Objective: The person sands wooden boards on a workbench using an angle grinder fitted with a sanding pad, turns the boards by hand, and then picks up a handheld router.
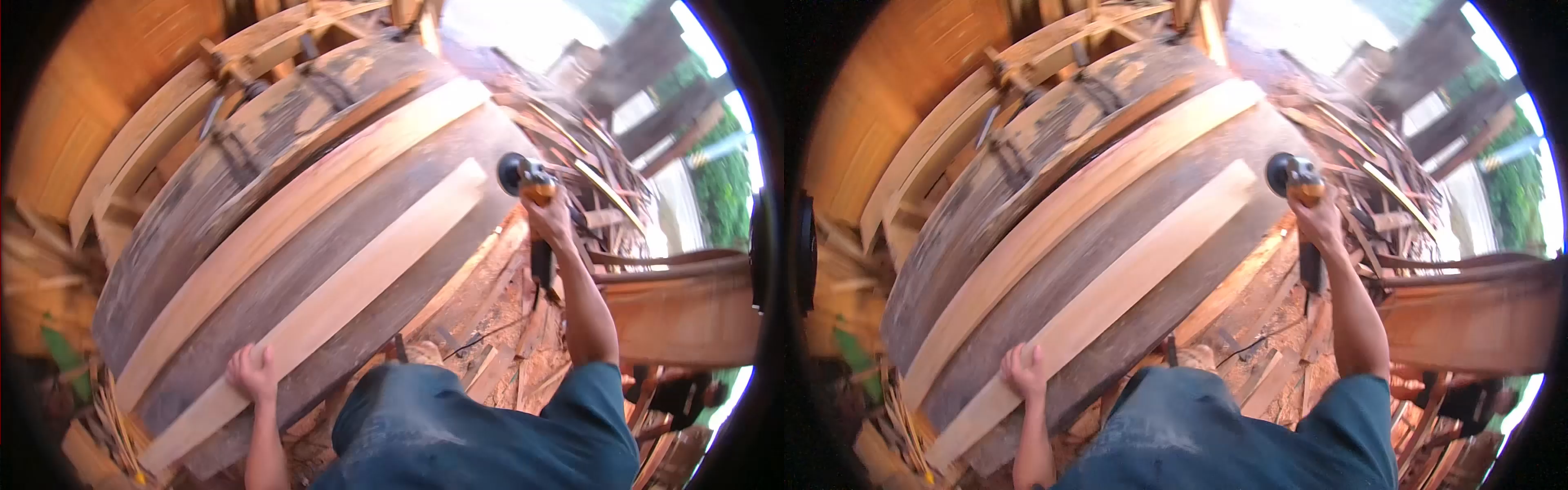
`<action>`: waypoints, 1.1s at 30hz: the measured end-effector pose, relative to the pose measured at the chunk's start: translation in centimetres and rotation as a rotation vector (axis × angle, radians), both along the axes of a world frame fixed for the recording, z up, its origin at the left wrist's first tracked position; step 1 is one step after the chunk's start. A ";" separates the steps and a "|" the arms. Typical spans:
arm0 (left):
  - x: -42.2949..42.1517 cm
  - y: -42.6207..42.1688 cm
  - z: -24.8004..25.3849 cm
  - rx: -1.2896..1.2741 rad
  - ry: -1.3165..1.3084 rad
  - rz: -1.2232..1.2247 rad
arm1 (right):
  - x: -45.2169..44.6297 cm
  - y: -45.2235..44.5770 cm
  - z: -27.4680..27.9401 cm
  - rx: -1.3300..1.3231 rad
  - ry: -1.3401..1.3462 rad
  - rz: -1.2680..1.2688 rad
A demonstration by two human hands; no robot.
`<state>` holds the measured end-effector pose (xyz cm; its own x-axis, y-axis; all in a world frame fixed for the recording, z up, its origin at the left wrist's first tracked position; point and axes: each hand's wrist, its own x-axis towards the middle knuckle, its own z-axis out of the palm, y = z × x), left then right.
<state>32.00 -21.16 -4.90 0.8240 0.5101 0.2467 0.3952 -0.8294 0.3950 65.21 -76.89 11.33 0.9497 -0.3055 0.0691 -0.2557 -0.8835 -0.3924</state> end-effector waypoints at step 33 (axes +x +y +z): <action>-35.5 38.3 -6.3 -0.013 0.241 0.499 | -52.2 65.4 -4.3 -0.022 0.646 1.119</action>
<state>-3.55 17.15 -11.15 0.5137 0.8549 0.0727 0.8195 -0.5140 0.2536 12.97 -11.46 7.04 0.5499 0.6686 -0.5006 0.4865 -0.7436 -0.4587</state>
